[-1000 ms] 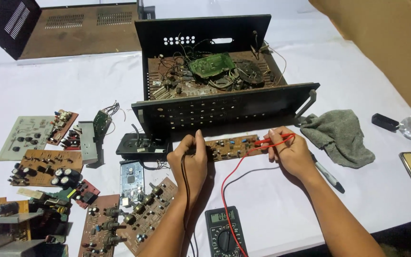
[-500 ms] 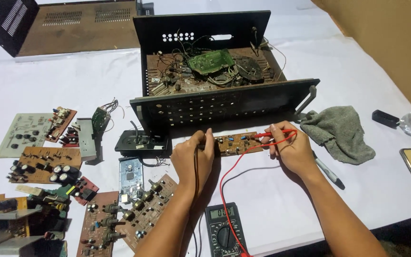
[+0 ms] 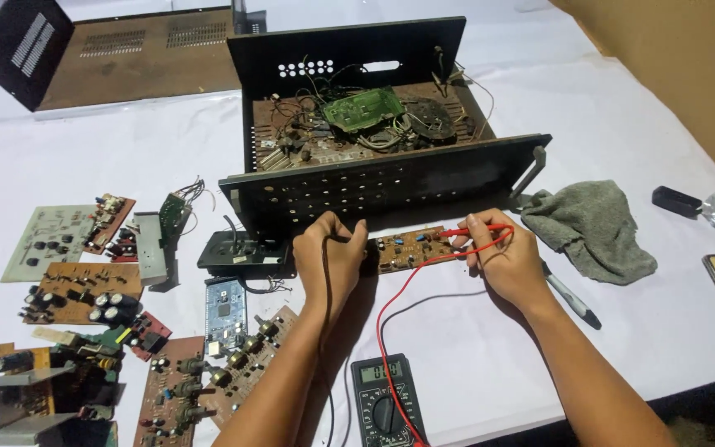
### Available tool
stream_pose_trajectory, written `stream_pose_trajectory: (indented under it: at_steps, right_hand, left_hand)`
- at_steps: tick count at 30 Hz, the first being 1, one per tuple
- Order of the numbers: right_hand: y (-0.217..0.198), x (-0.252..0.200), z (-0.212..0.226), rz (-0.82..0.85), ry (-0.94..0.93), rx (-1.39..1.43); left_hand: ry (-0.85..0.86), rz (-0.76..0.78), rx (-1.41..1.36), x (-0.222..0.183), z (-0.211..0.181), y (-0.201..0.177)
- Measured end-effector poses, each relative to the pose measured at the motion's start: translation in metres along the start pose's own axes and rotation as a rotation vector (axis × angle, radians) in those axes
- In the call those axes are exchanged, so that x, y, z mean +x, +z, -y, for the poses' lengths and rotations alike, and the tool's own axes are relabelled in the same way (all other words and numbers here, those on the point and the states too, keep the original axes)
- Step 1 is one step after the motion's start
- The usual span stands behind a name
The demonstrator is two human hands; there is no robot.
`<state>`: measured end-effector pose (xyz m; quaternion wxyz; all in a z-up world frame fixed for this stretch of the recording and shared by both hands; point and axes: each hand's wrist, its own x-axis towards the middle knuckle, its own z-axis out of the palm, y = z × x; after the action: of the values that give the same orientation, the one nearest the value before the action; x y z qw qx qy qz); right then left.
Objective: Testing electronic components on a circuit board using a digital multimeter to diagnose faults.
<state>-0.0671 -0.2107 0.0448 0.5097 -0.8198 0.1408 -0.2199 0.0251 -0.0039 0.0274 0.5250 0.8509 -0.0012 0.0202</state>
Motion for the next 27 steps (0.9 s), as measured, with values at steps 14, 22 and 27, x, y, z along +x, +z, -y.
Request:
stream_pose_trajectory:
  at_steps: [14,22,27]
  right_hand:
    - [0.007,0.005,-0.002,0.021,0.019,-0.026]
    - [0.018,0.017,0.009,0.101,0.055,0.051]
    - [0.029,0.022,0.013,0.262,-0.036,-0.077]
  left_hand:
    - [0.038,-0.020,-0.004,0.001,0.003,0.000]
    - [0.090,-0.025,-0.030,0.003,0.011,0.006]
    - [0.160,-0.079,-0.047,0.003,0.015,0.009]
